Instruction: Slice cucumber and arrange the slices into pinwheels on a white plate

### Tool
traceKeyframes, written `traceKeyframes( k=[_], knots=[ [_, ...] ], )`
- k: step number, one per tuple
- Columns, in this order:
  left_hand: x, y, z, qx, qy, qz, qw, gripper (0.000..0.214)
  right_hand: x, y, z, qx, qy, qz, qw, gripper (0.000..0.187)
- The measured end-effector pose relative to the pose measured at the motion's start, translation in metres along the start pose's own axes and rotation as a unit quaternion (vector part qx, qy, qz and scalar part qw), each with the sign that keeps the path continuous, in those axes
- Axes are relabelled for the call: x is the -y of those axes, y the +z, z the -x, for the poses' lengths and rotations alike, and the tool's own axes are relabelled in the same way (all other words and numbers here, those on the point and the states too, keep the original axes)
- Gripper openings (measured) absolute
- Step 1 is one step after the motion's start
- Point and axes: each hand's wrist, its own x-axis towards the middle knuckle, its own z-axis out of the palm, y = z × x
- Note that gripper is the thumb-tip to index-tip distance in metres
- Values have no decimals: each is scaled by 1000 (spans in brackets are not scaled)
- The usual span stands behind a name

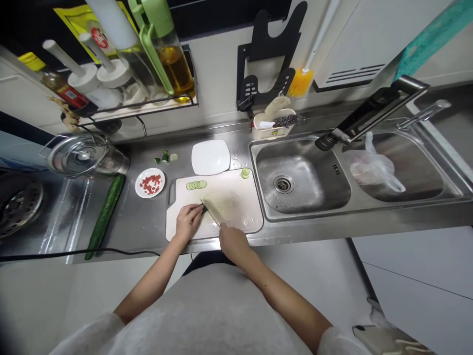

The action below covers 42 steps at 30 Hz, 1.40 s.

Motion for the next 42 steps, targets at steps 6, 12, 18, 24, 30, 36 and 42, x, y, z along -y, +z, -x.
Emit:
traceKeyframes(
  k=[6, 12, 18, 24, 30, 36, 42],
  knots=[
    [1, 1, 0, 6, -6, 10, 1000, 25, 2, -3, -2, 16, -1, 0, 1000, 28],
    [2, 1, -1, 9, -7, 23, 1000, 25, 1, -4, -4, 22, -10, 0, 1000, 28],
    [2, 3, -1, 0, 0, 21, 1000, 24, 3, -5, -5, 26, -8, -5, 1000, 25],
    [3, 3, -1, 8, -3, 23, 1000, 25, 4, -6, -5, 23, -9, -7, 1000, 27],
    [3, 3, -1, 8, -3, 23, 1000, 25, 4, -3, -6, 22, -8, -3, 1000, 26],
    [2, 3, -1, 10, -3, 20, 1000, 25, 6, -1, -8, 22, -8, 0, 1000, 26],
    [2, 2, -1, 10, 1, 22, 1000, 25, 6, 0, -12, 31, -4, -7, 999, 29]
  ],
)
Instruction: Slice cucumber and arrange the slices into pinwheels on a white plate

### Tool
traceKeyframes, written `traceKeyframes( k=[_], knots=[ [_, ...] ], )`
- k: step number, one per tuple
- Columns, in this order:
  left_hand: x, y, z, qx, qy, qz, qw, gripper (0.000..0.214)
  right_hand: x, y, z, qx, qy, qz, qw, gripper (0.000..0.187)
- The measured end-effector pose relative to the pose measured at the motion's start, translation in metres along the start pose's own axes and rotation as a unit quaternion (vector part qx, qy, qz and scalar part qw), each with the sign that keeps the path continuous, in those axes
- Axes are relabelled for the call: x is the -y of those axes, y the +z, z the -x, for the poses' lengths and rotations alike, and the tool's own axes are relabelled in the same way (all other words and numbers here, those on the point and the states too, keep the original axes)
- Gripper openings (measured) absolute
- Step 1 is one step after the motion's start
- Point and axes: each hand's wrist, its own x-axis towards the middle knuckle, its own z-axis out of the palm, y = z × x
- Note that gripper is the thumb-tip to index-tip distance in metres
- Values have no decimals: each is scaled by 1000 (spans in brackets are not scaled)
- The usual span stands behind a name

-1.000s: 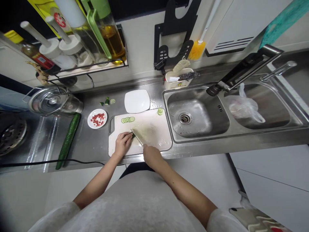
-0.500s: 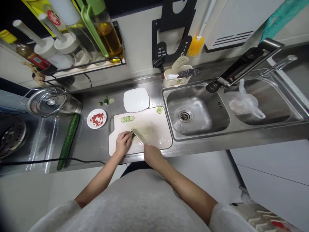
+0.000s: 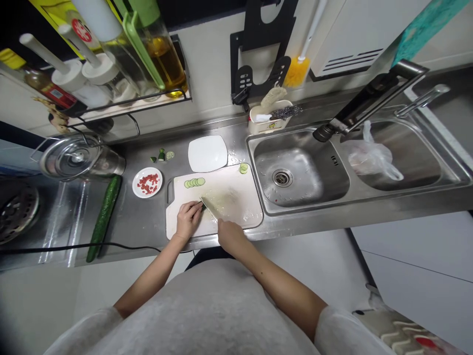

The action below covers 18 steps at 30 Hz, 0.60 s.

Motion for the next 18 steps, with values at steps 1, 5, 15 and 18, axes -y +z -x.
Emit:
traceKeyframes(
  k=[1, 5, 15, 18],
  knots=[
    [0, 0, 0, 1, -1, 1, 1000, 25, 0, 0, 0, 0, -1, -2, 1000, 29],
    [0, 0, 0, 1, -5, 0, 1000, 26, 1, 0, -2, -1, 5, 3, 1000, 30],
    [0, 0, -1, 1, -3, 0, 1000, 24, 3, 3, -5, 5, 10, 4, 1000, 31],
    [1, 1, 0, 0, -3, 2, 1000, 24, 3, 3, -6, 5, 4, 5, 1000, 31]
  ],
)
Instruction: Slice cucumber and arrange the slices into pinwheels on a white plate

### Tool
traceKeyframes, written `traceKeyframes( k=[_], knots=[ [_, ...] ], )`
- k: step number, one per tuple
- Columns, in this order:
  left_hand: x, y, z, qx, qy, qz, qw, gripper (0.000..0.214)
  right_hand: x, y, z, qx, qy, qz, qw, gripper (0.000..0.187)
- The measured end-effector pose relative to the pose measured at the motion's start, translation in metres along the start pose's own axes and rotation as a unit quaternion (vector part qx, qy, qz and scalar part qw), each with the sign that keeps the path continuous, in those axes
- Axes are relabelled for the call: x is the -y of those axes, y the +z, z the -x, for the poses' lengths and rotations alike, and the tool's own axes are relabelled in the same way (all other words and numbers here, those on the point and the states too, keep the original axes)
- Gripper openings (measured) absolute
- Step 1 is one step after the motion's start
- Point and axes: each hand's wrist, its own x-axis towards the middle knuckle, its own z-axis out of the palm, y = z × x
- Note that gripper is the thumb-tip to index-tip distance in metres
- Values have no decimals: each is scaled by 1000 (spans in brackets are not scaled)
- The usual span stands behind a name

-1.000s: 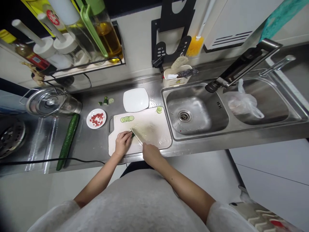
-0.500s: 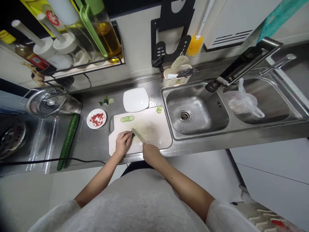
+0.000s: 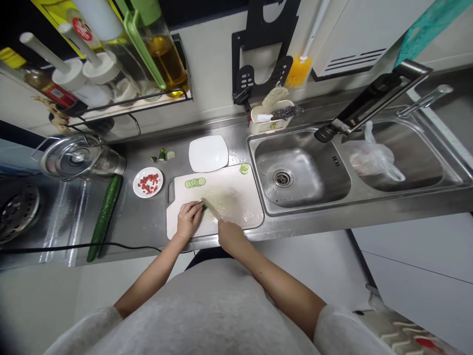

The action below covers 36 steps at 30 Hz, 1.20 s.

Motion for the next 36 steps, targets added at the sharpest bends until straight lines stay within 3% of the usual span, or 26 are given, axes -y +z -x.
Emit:
traceKeyframes(
  k=[25, 36],
  knots=[
    [-2, -2, 0, 3, -8, 6, 1000, 24, 0, 19, -14, -7, 19, -10, 1000, 33],
    [-6, -2, 0, 8, -9, -9, 1000, 25, -9, 22, -9, -39, 21, -2, 999, 31]
  ],
)
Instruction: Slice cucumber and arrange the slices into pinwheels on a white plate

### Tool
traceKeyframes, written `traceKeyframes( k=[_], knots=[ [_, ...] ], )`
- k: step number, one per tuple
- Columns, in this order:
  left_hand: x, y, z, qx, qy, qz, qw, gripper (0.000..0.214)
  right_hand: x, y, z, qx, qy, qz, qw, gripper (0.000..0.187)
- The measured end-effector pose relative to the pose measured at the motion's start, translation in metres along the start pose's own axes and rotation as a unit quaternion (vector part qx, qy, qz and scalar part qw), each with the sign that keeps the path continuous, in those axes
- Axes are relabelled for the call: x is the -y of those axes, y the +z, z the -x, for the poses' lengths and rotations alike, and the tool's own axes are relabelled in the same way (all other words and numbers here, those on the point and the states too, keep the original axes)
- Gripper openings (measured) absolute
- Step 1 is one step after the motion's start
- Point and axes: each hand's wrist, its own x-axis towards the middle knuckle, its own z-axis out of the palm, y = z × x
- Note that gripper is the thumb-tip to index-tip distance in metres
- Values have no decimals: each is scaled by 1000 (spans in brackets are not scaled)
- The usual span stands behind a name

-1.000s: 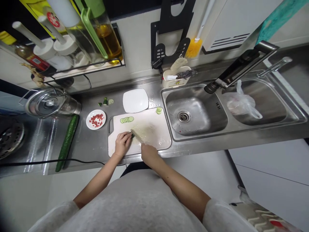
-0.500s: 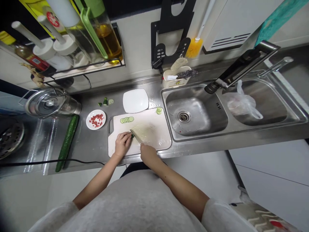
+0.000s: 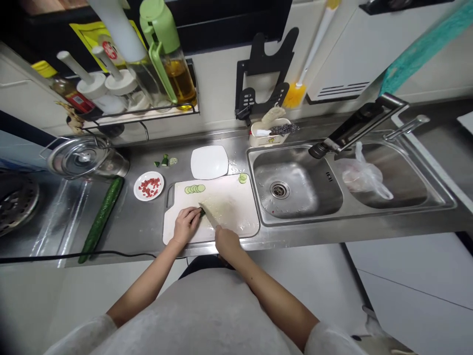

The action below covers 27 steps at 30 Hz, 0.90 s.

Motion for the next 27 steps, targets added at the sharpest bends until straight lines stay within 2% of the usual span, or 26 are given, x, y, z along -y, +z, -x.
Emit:
traceKeyframes(
  k=[6, 11, 14, 16, 20, 22, 24, 27],
  knots=[
    [-4, 0, 1, 4, -15, -20, 1000, 26, -4, -4, 1, -14, 7, 24, 1000, 36],
    [-6, -2, -1, 8, -30, -3, 1000, 26, -14, -12, 4, -56, 37, 40, 997, 41],
    [-5, -3, -2, 13, -50, 21, 998, 26, -25, -18, 5, -104, 47, 57, 992, 41],
    [-5, -3, -4, 5, -76, 45, 996, 26, -32, -21, 6, -144, 49, 74, 986, 40],
    [-10, -6, -15, -55, -171, 106, 978, 31, -41, -26, 6, -215, 56, 97, 970, 44],
    [-16, -8, -26, -65, -189, 125, 972, 34, -43, -27, 6, -237, 57, 102, 964, 44],
    [-22, -11, -38, -38, -170, 123, 977, 35, -45, -29, 6, -249, 57, 106, 961, 45],
    [-28, -14, -52, 34, -123, 101, 987, 34, -49, -32, 6, -250, 59, 113, 960, 47]
  ],
)
